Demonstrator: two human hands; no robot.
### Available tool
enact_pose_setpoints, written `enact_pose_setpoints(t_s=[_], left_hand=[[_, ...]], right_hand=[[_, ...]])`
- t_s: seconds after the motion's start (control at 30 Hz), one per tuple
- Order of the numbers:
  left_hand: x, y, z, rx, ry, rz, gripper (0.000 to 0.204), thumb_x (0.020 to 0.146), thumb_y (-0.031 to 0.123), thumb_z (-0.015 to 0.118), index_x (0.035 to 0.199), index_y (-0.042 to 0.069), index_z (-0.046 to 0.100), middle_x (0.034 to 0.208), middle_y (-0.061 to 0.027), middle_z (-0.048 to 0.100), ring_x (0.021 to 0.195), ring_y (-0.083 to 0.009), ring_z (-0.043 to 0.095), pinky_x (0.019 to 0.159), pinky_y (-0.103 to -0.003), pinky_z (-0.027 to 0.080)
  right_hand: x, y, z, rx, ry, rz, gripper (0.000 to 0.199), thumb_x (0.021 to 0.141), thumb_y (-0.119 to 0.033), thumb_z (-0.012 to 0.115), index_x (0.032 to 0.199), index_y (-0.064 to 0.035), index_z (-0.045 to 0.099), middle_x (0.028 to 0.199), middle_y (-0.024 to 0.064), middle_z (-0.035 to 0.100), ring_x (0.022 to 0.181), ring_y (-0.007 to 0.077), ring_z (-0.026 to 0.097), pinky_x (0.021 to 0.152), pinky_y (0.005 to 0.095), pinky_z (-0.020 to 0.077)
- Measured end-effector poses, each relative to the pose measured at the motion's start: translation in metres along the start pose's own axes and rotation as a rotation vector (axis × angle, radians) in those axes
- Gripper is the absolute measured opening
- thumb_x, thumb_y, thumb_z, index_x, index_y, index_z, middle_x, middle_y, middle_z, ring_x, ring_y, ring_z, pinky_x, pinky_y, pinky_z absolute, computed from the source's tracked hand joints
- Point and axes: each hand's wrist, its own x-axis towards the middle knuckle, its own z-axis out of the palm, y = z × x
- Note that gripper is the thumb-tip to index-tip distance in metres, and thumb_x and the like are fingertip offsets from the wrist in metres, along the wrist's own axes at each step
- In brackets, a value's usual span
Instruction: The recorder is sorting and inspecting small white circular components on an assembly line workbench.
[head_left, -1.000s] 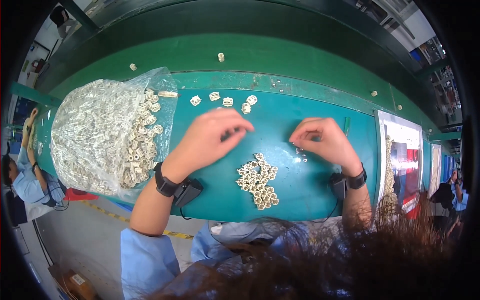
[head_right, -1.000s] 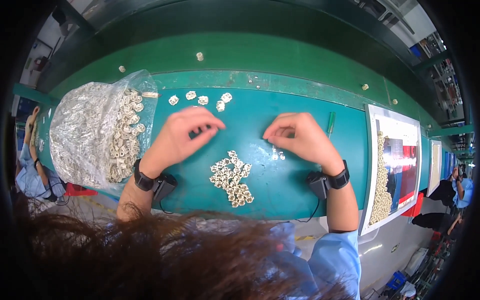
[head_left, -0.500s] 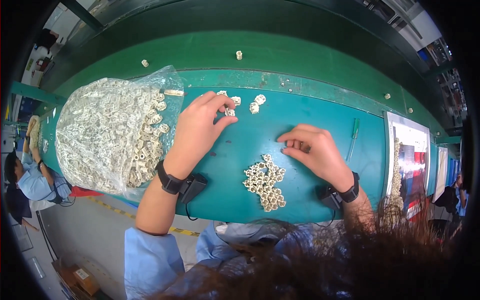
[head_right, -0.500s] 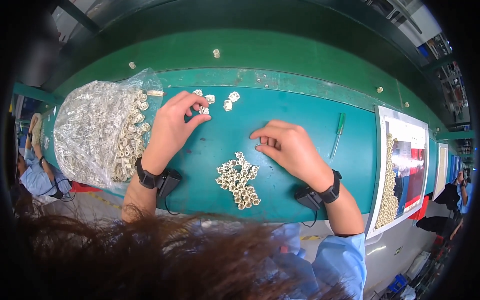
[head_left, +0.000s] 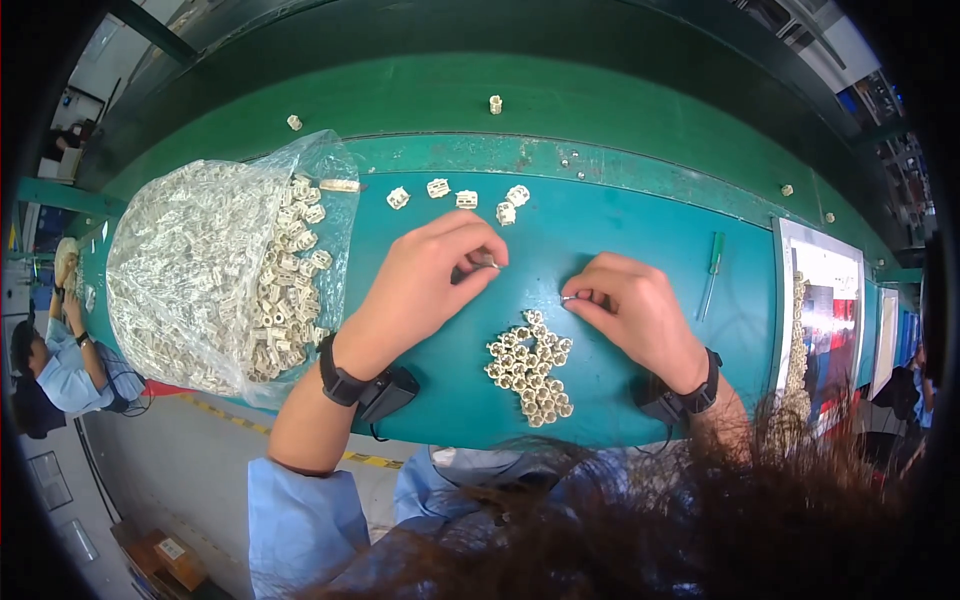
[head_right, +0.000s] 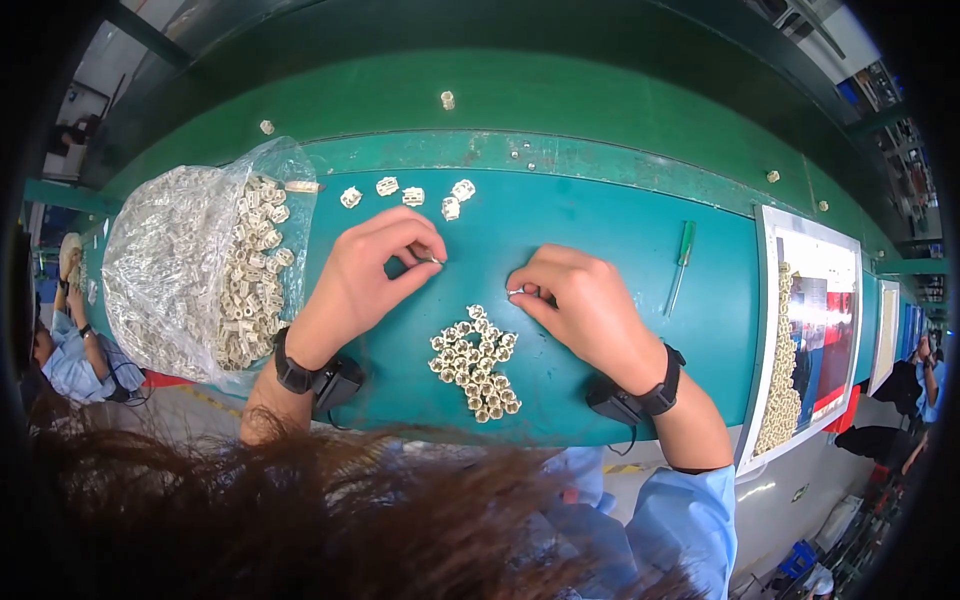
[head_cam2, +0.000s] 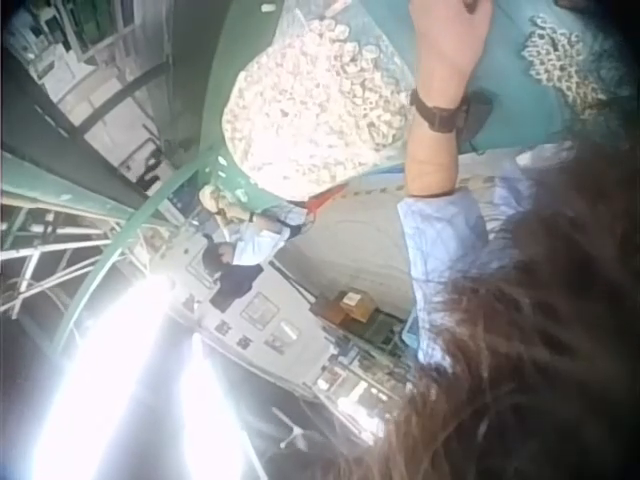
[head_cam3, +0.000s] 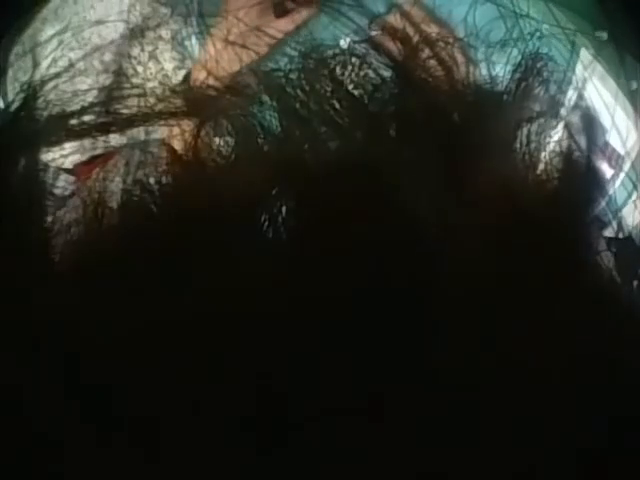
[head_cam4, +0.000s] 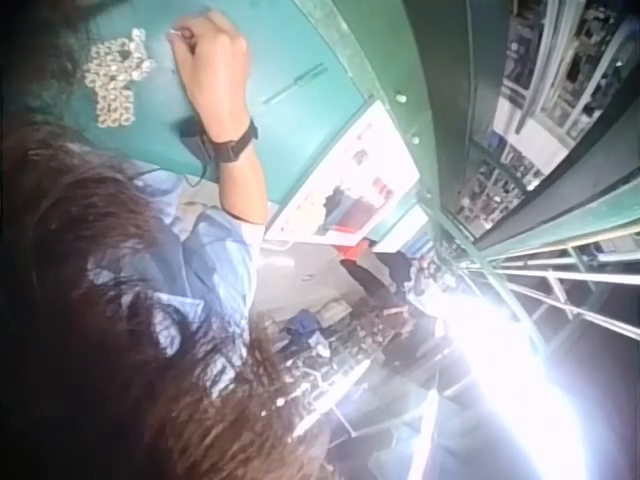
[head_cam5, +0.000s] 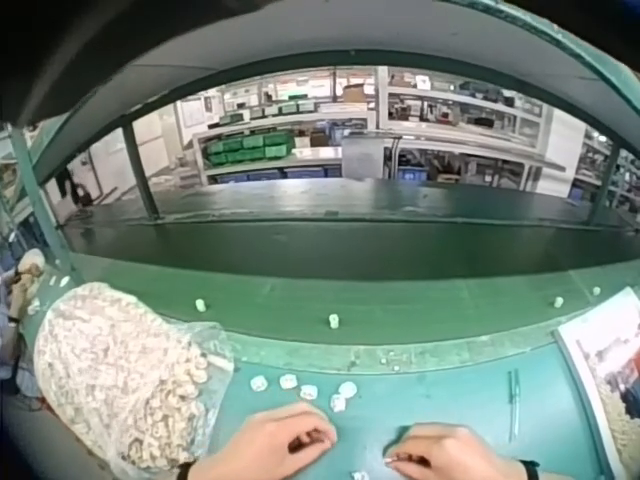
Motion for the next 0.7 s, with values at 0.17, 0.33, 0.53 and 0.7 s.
enact_pose_setpoints(t_s=[0.17, 0.33, 0.53, 0.7], left_hand=[[0.002, 0.005, 0.018, -0.055, -0.070, 0.025, 0.021, 0.091, 0.005, 0.088, 0.109, 0.011, 0.079, 0.104, -0.0020, 0.078, 0.101, -0.0213, 0.075, 0.081, -0.036, 0.063], [0.000, 0.007, 0.029, 0.066, -0.009, 0.027, 0.025, 0.087, 0.012, 0.093, 0.108, 0.011, 0.081, 0.100, -0.0016, 0.079, 0.099, -0.0227, 0.073, 0.082, -0.037, 0.060], [-0.003, -0.001, 0.035, 0.116, 0.017, 0.109, 0.028, 0.084, 0.016, 0.096, 0.108, 0.010, 0.082, 0.101, -0.0027, 0.079, 0.091, -0.0241, 0.070, 0.083, -0.037, 0.057], [-0.003, -0.003, 0.035, 0.132, 0.004, 0.102, 0.026, 0.085, 0.018, 0.095, 0.106, 0.010, 0.081, 0.100, -0.0019, 0.079, 0.089, -0.0239, 0.070, 0.083, -0.037, 0.056]], right_hand=[[0.001, -0.001, 0.002, 0.020, 0.016, 0.015, 0.015, 0.091, -0.002, 0.088, 0.106, -0.0030, 0.085, 0.092, 0.0083, 0.074, 0.075, 0.0193, 0.071, 0.066, 0.0339, 0.0573], [0.006, -0.012, 0.001, 0.086, 0.043, 0.064, 0.015, 0.092, -0.001, 0.087, 0.106, -0.0035, 0.085, 0.093, 0.0061, 0.076, 0.076, 0.0140, 0.071, 0.061, 0.0304, 0.0530], [0.013, -0.018, 0.019, 0.124, 0.130, -0.043, 0.019, 0.091, 0.000, 0.088, 0.109, -0.0039, 0.086, 0.095, 0.0050, 0.077, 0.076, 0.0124, 0.071, 0.058, 0.0284, 0.0495], [0.014, -0.019, 0.021, 0.107, 0.113, -0.058, 0.020, 0.090, 0.001, 0.089, 0.110, -0.0037, 0.086, 0.096, 0.0050, 0.077, 0.077, 0.0126, 0.071, 0.058, 0.0280, 0.0493]])
